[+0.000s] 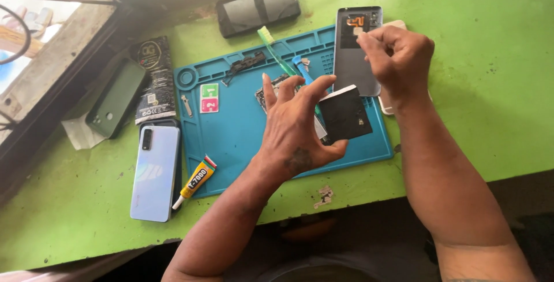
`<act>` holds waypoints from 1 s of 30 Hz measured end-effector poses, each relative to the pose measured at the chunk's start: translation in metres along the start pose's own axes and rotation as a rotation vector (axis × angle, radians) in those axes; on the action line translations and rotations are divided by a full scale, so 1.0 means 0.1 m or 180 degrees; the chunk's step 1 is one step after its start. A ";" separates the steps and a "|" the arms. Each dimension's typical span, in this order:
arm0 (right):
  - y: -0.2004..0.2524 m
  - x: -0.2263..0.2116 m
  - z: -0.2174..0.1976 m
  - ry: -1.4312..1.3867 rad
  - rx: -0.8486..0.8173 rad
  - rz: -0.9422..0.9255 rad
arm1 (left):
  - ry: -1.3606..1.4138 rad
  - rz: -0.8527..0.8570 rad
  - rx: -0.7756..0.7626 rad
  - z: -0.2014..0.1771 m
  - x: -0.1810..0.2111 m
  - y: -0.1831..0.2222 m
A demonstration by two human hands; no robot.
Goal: The person removes the back cover of a smartphone, then uses a screwdriver to unscrew and remove the battery and motherboard. The components are placed on a blue mat on the workbench.
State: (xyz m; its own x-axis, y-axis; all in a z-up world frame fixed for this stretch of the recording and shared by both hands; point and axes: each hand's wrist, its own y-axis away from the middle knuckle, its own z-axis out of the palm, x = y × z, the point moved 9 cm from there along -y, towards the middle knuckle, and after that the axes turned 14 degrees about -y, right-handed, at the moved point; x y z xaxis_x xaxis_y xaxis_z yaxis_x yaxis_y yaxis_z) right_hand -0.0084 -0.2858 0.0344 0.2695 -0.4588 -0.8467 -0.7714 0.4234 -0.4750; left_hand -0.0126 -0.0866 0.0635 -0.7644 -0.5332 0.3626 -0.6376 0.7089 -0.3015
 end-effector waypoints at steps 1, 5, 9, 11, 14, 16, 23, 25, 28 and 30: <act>0.00 -0.08 0.01 -0.0019 -0.0020 -0.0023 | -0.0019 -0.0019 0.0023 0.00 -0.03 -0.01; 0.06 -0.04 0.17 -0.0782 -0.0585 0.1067 | -0.0030 -0.0324 0.0339 -0.04 -0.22 -0.01; 0.24 0.05 0.40 -0.1115 -0.1343 0.1793 | -0.0145 -0.0427 0.0715 -0.02 -0.41 0.00; 0.26 0.03 0.48 -0.1177 -0.1218 0.1944 | -0.0199 -0.0448 0.0706 -0.01 -0.43 -0.01; 0.30 0.08 0.51 -0.1245 -0.1046 0.2120 | -0.0303 -0.0475 0.0679 0.02 -0.45 -0.02; 0.30 0.07 0.50 -0.1246 -0.1020 0.2117 | -0.0360 -0.0487 0.0694 0.02 -0.45 0.00; 0.20 -0.23 0.49 -0.1565 -0.1019 0.1113 | 0.0805 -0.0304 0.1709 -0.08 -0.56 0.11; 0.22 -0.23 0.52 -0.1637 -0.1022 0.1052 | 0.0889 -0.0318 0.1831 -0.08 -0.61 0.13; 0.23 -0.21 0.52 -0.1624 -0.1061 0.0910 | 0.0865 -0.0388 0.1902 -0.05 -0.66 0.14; 0.24 -0.26 0.54 -0.1693 -0.1114 0.0856 | 0.0751 -0.0411 0.2006 -0.04 -0.69 0.14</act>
State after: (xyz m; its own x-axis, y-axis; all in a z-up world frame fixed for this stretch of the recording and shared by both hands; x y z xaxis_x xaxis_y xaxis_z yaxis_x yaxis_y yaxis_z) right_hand -0.0030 -0.2216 0.0320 0.2198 0.1102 -0.9693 -0.9676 0.1508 -0.2023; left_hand 0.0314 -0.0379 0.0377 -0.6827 -0.4299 0.5909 -0.7110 0.2044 -0.6728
